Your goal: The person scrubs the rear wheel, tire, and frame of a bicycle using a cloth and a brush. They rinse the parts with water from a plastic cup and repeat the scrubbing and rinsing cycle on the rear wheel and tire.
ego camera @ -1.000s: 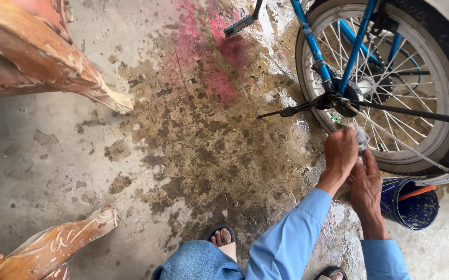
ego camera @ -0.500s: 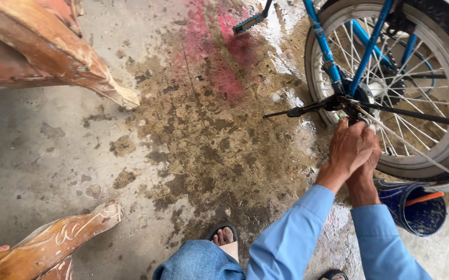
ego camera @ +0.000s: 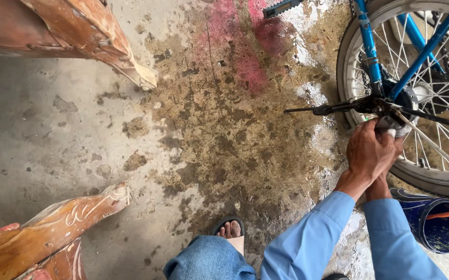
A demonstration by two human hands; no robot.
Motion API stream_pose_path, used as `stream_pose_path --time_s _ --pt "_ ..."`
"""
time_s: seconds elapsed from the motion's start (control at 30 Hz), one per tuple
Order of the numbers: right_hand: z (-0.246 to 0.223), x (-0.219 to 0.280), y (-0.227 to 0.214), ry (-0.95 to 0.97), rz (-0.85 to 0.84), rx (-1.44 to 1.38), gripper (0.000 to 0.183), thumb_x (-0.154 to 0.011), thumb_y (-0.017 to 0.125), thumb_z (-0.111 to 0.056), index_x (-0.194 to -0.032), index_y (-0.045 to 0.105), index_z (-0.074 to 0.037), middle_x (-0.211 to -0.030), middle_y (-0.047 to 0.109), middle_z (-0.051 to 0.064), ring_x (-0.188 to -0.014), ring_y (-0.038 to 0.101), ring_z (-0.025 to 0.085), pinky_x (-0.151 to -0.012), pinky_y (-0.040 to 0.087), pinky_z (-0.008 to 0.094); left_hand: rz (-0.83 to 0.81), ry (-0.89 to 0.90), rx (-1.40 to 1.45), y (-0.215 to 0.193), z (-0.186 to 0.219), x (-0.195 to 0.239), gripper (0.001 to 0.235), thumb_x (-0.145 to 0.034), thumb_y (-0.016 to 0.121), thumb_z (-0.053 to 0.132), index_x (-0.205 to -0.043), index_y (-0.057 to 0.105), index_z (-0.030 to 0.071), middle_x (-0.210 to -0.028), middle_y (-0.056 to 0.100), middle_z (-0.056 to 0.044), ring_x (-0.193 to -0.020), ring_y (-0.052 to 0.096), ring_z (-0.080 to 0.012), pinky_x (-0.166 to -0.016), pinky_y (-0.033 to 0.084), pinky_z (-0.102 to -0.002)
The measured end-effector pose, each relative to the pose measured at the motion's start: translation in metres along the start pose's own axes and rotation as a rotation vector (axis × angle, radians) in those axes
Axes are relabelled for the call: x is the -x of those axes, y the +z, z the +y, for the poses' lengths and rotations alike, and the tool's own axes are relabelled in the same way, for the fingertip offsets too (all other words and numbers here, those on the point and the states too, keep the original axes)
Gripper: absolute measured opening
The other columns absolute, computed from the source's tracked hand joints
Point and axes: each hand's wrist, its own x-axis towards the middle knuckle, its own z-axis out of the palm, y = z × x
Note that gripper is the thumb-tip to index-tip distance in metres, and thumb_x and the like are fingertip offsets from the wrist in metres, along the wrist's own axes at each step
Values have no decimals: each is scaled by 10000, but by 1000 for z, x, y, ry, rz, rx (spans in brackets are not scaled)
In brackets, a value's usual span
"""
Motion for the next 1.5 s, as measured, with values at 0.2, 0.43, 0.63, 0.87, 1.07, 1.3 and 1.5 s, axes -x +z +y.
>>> stream_pose_path --time_s 0.2,0.43,0.63,0.87,1.07,1.3,1.5 --pt "-21 17 8 -163 157 380 254 -1170 553 -282 -1256 647 -62 -1038 662 15 -875 633 99 -697 547 232 -85 -53 51 0 8 1 336 -998 640 319 -1154 721 32 -1005 747 -107 -838 696 -224 -827 538 -374" --pt "-71 43 19 -207 294 93 257 -1094 625 -214 -1243 671 -11 -1077 725 55 -937 707 139 -787 611 255 -112 -42 359 -8 31 -1 315 -995 628 296 -1127 725 27 -958 727 -80 -813 697 -157 -704 575 -335" --pt "-85 78 7 -242 334 -135 146 -1096 617 -137 -1183 622 -21 -1029 701 47 -916 682 159 -804 577 293 197 -16 442 -18 20 -26 275 -1081 560 240 -1221 635 15 -929 676 -73 -807 632 -186 -725 539 -354" --pt "-119 115 -7 -114 326 130 252 -1095 582 -249 -1192 699 -48 -975 728 10 -769 622 73 -663 505 236 215 255 -229 -30 -28 -126 343 -895 698 159 -1214 674 33 -1145 743 -202 -1050 719 -358 -933 552 -435" --pt "-133 125 -18 -76 360 183 251 -1098 578 -232 -1181 710 -35 -932 714 -2 -710 566 55 -596 451 246 57 227 -264 -26 -25 -155 476 -794 756 136 -1254 649 73 -1103 757 -188 -993 721 -343 -848 560 -442" --pt "-125 131 -37 -54 363 281 271 -1093 541 -230 -1146 686 -7 -959 709 -6 -792 567 44 -691 495 229 -101 422 -286 -29 -18 -165 517 -840 676 21 -1343 560 45 -1195 700 -149 -1004 715 -286 -882 609 -422" --pt "-122 132 -36 -28 348 341 290 -1099 538 -220 -1133 698 19 -939 696 -2 -788 537 43 -669 464 229 -121 427 -273 -34 -8 -161 591 -791 759 75 -1336 540 11 -1110 700 -140 -867 720 -255 -823 593 -399"
